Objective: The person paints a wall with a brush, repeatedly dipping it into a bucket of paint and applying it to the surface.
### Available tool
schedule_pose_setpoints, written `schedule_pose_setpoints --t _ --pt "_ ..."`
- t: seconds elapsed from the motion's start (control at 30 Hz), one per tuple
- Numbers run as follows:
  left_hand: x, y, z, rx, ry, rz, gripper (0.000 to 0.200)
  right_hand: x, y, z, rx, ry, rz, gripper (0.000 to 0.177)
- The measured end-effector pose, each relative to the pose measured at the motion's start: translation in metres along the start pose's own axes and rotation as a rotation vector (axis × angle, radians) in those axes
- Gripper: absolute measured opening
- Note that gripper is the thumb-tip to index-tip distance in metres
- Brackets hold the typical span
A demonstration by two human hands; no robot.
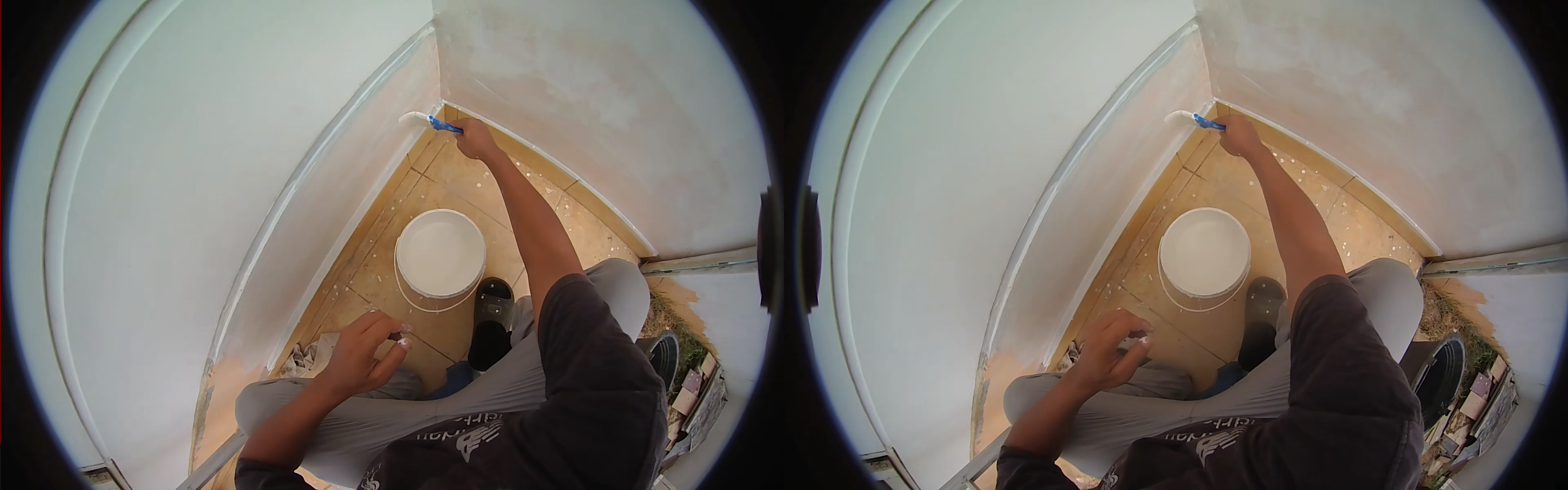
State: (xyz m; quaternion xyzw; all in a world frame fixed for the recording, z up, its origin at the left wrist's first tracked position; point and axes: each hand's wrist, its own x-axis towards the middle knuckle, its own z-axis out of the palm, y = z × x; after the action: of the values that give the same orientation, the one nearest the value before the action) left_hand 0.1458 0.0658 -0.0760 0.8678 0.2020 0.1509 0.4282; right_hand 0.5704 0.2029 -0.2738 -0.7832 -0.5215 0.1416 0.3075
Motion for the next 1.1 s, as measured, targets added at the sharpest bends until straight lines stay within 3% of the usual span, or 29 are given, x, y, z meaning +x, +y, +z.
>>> schedule_pose_setpoints --t 0.1,0.23,0.33,0.43,0.63,0.8,0.9,0.97,1.1 --pt "-0.001 -0.004 0.001 -0.014 -0.024 -0.033 0.013 0.023 0.020 -0.011 -0.021 0.181 0.065 0.035" --pt "0.000 -0.009 0.002 -0.021 -0.018 -0.029 0.013 0.037 0.010 -0.013 -0.115 0.217 0.273 0.032" --pt "0.004 -0.006 -0.002 -0.023 0.007 -0.030 0.013 0.036 0.006 -0.002 -0.091 0.237 0.306 0.038" --pt "0.004 -0.005 -0.003 -0.030 0.005 -0.031 0.013 0.025 0.002 0.015 -0.044 0.170 0.287 0.031" --pt "0.001 0.000 0.003 -0.041 -0.033 0.007 0.015 -0.024 -0.014 0.058 0.251 0.047 -0.069 0.035" --pt "0.005 0.013 0.002 -0.035 -0.015 0.078 0.016 -0.075 -0.089 0.059 0.249 -0.364 -0.218 0.034" --pt "0.009 0.018 0.002 -0.041 -0.028 0.081 0.016 -0.109 -0.134 0.088 0.300 -0.460 -0.478 0.036" --pt "0.010 0.014 0.005 -0.028 -0.026 0.076 0.015 -0.126 -0.163 0.096 0.344 -0.592 -0.480 0.035" --pt "0.005 0.006 0.010 0.002 -0.021 0.049 0.015 -0.096 -0.151 0.097 0.188 -0.494 -0.533 0.037"
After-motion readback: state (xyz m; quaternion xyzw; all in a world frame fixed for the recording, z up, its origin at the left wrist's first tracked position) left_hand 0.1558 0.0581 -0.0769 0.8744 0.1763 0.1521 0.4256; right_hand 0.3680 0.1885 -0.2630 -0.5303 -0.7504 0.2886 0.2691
